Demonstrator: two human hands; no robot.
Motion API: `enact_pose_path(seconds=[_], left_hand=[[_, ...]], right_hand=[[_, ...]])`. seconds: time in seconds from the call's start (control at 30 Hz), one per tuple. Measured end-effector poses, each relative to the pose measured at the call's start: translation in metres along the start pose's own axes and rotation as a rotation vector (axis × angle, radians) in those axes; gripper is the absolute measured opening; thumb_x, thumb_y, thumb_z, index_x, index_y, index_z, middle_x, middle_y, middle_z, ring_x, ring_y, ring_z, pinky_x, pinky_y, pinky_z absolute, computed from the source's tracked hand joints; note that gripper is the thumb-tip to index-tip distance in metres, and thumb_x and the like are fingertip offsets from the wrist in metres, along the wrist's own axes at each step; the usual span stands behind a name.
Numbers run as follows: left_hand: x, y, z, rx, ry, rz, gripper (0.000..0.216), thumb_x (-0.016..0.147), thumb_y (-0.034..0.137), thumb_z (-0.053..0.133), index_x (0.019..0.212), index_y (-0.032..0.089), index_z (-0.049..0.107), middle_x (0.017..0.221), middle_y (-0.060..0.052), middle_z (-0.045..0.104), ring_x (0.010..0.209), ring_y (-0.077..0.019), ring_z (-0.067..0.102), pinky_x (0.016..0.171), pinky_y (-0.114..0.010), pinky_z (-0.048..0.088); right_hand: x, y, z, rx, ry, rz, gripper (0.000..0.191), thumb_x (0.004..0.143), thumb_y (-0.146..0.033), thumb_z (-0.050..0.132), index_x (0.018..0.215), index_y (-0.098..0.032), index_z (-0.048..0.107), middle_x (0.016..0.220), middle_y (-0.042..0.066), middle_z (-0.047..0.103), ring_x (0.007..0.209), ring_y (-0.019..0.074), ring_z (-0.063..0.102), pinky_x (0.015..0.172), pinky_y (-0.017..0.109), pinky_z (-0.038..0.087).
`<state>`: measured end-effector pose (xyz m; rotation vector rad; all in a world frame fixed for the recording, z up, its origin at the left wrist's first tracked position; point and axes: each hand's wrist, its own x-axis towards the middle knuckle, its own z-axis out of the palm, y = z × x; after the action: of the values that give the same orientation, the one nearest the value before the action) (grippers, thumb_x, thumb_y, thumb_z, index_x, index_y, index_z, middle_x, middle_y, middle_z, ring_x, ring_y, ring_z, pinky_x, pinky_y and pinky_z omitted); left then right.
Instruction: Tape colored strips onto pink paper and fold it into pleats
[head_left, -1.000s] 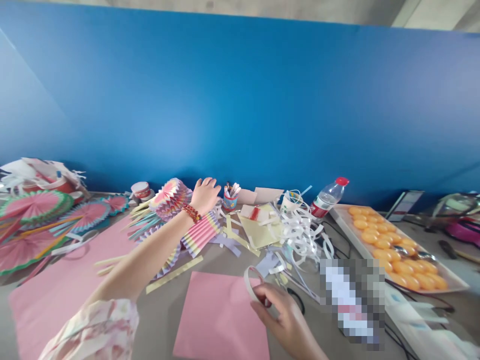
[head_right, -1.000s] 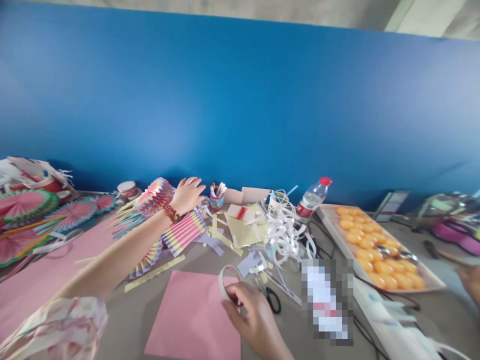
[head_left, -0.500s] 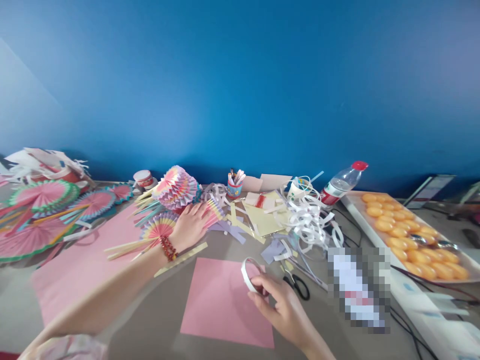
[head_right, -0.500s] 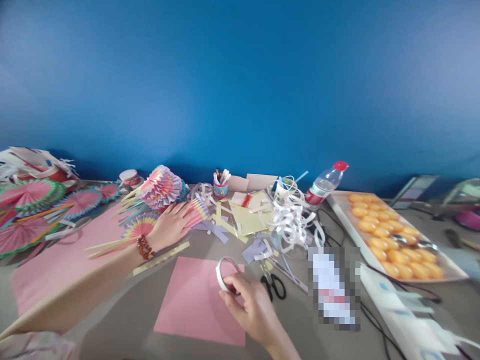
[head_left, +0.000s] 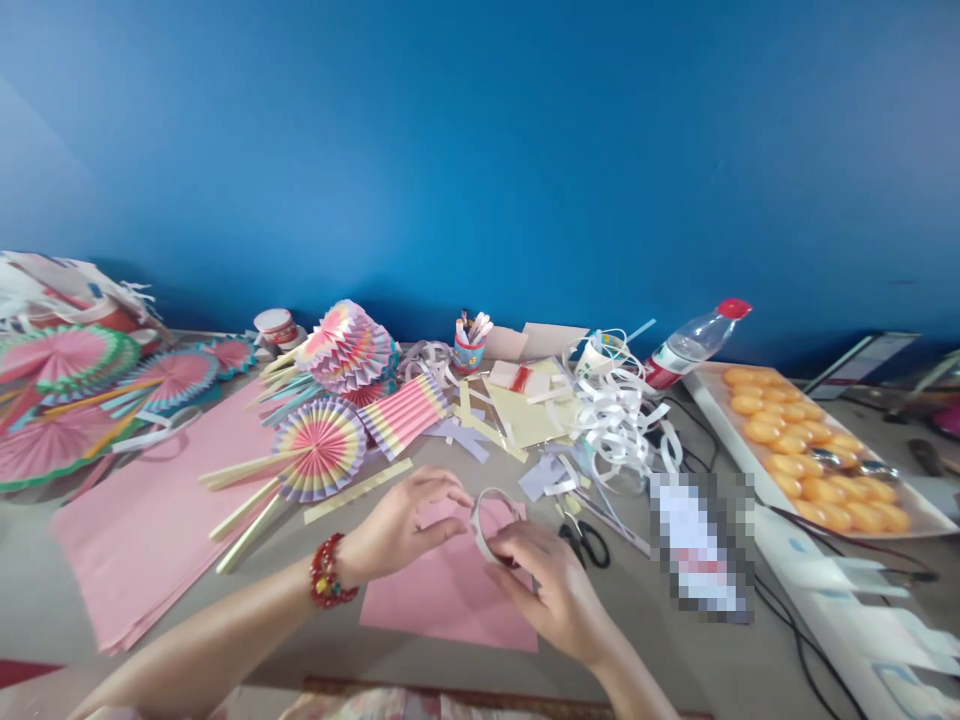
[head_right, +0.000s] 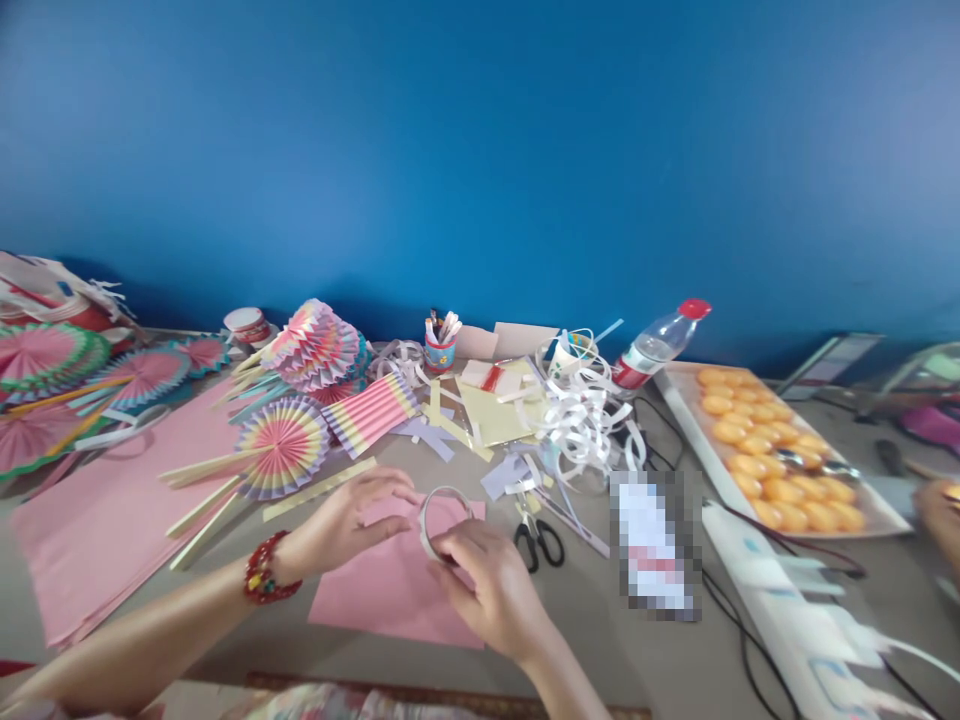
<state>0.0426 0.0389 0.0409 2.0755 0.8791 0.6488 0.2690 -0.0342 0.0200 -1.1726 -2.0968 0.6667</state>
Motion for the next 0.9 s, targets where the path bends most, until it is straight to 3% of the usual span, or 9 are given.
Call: enact_pose_path(seconds=[0.3,0.47,0.57,0.67,0.8,0.9], left_hand=[[-0.002,0.001,0.003,-0.092,0.005,-0.05,0.006,0.086,0.019,0.061,0.081,0.02,0.058,0.087,0.0,0.064,0.087,-0.0156,0.06,0.082,-0.026,0.043],[-0.006,0.004,0.002,-0.137,-0.011,-0.069,0.006,0.083,0.016,0.058,0.08,0.019,0.056,0.084,0.0,0.063,0.083,-0.015,0.059,0.08,-0.026,0.043],[-0.008,-0.002,-0.001,-0.169,-0.044,-0.142,0.005,0.085,0.019,0.058,0.079,0.019,0.057,0.084,0.0,0.063,0.081,-0.015,0.059,0.078,-0.025,0.043],[-0.01,-0.009,-0.006,-0.236,-0.078,-0.195,0.009,0.087,0.024,0.057,0.081,0.018,0.058,0.081,0.0,0.061,0.078,-0.0142,0.056,0.074,-0.024,0.042],[-0.01,-0.014,-0.013,-0.358,-0.082,-0.238,0.014,0.089,0.028,0.054,0.081,0.017,0.055,0.076,0.002,0.053,0.071,-0.0118,0.049,0.066,-0.022,0.038],[-0.01,-0.015,-0.016,-0.358,-0.048,-0.269,0.016,0.089,0.03,0.054,0.08,0.016,0.053,0.074,0.002,0.049,0.07,-0.0112,0.045,0.065,-0.022,0.036]], right_hand=[[0.007,-0.007,0.004,-0.073,0.032,-0.081,0.005,0.093,-0.019,0.053,0.092,-0.021,0.058,0.079,0.004,0.063,0.077,0.0167,0.059,0.072,0.027,0.046],[0.007,-0.007,0.004,-0.093,0.043,-0.13,0.007,0.092,-0.018,0.053,0.088,-0.022,0.056,0.077,0.001,0.063,0.077,0.0166,0.058,0.092,0.037,0.046],[0.008,-0.004,0.0,-0.1,0.032,-0.136,0.012,0.092,-0.023,0.054,0.081,-0.022,0.052,0.072,0.0,0.057,0.072,0.0159,0.055,0.097,0.04,0.043],[0.009,-0.003,-0.011,-0.081,-0.007,-0.143,0.015,0.094,-0.025,0.05,0.079,-0.022,0.049,0.069,-0.002,0.052,0.067,0.015,0.049,0.092,0.039,0.043],[0.011,-0.001,-0.027,-0.126,-0.071,-0.104,0.014,0.095,-0.023,0.045,0.082,-0.021,0.051,0.073,0.001,0.055,0.07,0.016,0.049,0.07,0.029,0.041],[0.016,0.004,-0.038,-0.171,-0.08,-0.087,0.012,0.095,-0.02,0.045,0.086,-0.021,0.054,0.076,0.001,0.059,0.073,0.0162,0.051,0.069,0.029,0.039]])
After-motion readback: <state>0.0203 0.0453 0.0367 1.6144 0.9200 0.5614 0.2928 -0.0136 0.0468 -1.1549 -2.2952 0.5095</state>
